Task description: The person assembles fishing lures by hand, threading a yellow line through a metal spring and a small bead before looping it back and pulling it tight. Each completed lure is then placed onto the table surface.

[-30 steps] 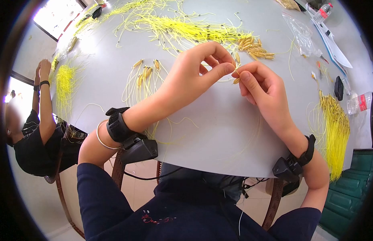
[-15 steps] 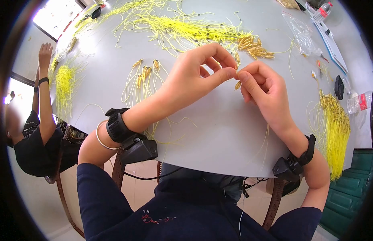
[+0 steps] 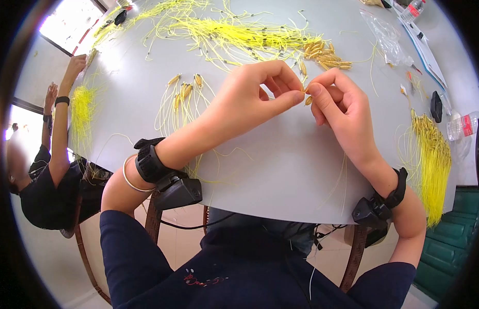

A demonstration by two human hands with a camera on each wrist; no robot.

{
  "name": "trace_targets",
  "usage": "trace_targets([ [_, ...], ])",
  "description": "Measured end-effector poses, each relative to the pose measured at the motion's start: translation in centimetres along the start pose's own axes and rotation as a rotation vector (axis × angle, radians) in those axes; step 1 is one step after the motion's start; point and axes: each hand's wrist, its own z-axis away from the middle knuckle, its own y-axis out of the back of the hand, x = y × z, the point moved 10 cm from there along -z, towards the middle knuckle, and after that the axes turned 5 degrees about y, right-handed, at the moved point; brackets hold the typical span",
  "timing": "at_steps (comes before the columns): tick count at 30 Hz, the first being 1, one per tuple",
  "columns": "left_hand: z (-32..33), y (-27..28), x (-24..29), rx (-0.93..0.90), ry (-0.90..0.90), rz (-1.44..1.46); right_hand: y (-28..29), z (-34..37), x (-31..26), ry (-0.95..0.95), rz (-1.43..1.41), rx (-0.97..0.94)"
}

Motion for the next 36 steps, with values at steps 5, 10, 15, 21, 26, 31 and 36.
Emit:
trace_targets([
  [5, 0.0, -0.6, -0.2, -0.063, 0.003, -0.006, 0.4, 0.0, -0.3, 0.019, -0.006, 0.031],
  [10, 0.2, -0.2, 0.3, -0.003, -0.011, 0.029, -0.1, 0.0, -0.1, 0.036, 0.025, -0.007],
  [15, -0.2, -0.2, -0.6, -0.017, 0.006, 0.073, -0.5, 0.0, 0.2, 0.019, 0.009, -0.049],
  [21, -0.2, -0.7, -0.8, -0.06, 0.031, 0.068, -0.3, -0.1, 0.4, -0.032, -0.011, -0.031],
  [26, 0.0, -0.9, -0.6, -0.078, 0.025, 0.012, 0.2, -0.1, 0.2, -0.032, -0.003, 0.002],
  [31, 0.1, -0.2, 0.9, -0.052, -0.068, 0.148, 0.1, -0.2, 0.6, -0.034, -0.051, -0.011],
  [36, 0.0, -1.3, 0.0, -0.272, -0.008, 0.72, 0.2, 0.1, -1.3, 0.116, -0.087, 0.04],
])
